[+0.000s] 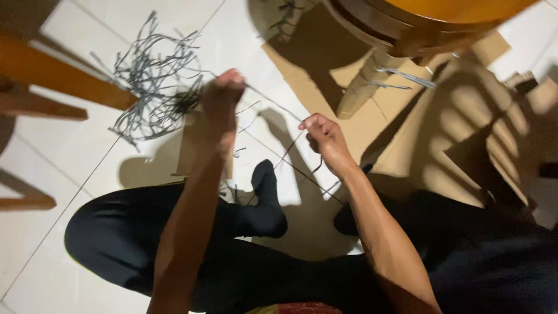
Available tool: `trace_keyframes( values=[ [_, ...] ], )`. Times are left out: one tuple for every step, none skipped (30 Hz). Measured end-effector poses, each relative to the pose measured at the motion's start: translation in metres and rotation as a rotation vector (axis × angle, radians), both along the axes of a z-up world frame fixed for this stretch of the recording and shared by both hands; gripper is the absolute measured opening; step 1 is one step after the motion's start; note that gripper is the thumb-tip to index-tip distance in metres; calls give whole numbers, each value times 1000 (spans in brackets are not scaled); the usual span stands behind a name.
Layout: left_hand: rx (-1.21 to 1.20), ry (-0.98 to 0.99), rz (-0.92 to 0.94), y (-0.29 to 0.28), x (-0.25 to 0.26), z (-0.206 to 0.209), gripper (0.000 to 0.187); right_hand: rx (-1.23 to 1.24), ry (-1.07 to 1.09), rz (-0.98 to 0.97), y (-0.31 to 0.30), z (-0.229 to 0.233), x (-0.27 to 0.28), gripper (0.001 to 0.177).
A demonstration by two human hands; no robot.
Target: Wrapping a wooden stool leg with cardboard and securing it with wire ties
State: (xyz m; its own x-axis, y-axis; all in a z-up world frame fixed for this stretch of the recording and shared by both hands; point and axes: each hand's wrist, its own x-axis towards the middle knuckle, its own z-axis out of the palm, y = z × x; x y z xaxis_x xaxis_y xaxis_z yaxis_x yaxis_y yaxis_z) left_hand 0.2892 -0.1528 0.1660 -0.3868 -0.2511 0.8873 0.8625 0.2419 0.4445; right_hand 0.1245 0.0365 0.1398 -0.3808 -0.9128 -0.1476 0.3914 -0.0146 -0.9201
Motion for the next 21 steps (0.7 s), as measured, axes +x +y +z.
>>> trace_keyframes(
  values=[
    [359, -422, 268, 5, 3, 21, 50, 4, -24, 17, 3, -8, -2, 18],
    [708, -849, 541, 8, 7, 42, 19, 8, -47, 34, 5, -16, -4, 15],
    [700, -853, 517, 6, 4, 16, 19, 10, -42, 10, 10, -25, -6, 15],
    [904, -735, 627, 3, 1, -9, 11, 55, -117, -4, 13, -34, -9, 14],
    [1106, -609, 733, 0, -3, -34, 30, 98, -192, -18, 16, -43, -12, 13],
    [1097, -617, 714, -5, -6, -48, 30, 94, -191, -39, 23, -53, -18, 13],
    [1129, -695, 793, -10, -11, -62, 33, 269, -226, -243, 29, -62, -24, 10],
    [1158, -776, 876, -17, -16, -76, 36, 445, -266, -446, 35, -72, -30, 10],
    [1147, -786, 861, -21, -24, -107, 36, 442, -272, -465, 55, -125, -52, 10],
    [923, -870, 865, -26, -31, -138, 35, 603, -242, -782, 71, -175, -69, 16],
    [696, -941, 862, -32, -38, -169, 34, 761, -207, -1099, 77, -221, -87, 23],
    [687, -949, 849, -14, -59, -168, 34, 763, -216, -1113, 79, -209, -92, 23],
    [498, -976, 943, 4, -80, -168, 32, 630, -292, -1267, 80, -197, -97, 11],
    [306, -990, 1029, 22, -102, -167, 30, 487, -361, -1416, 80, -185, -105, 12],
    [299, -992, 1014, 36, -122, -183, 30, 487, -365, -1431, 76, -168, -107, 12],
    [374, -1045, 891, 52, -139, -199, 48, 425, -348, -1418, 70, -152, -108, 13],
    [446, -1095, 766, 66, -157, -215, 65, 364, -331, -1405, 65, -137, -109, 16],
    [440, -1102, 758, 77, -164, -200, 65, 367, -337, -1414, 61, -144, -118, 16],
    [356, -1171, 663, 87, -172, -186, 65, 382, -249, -1376, 57, -151, -126, 14],
    [271, -1236, 568, 98, -179, -172, 65, 395, -163, -1336, 53, -159, -135, 13],
    [263, -1242, 560, 101, -187, -167, 65, 399, -170, -1345, 48, -154, -138, 13]
  ],
)
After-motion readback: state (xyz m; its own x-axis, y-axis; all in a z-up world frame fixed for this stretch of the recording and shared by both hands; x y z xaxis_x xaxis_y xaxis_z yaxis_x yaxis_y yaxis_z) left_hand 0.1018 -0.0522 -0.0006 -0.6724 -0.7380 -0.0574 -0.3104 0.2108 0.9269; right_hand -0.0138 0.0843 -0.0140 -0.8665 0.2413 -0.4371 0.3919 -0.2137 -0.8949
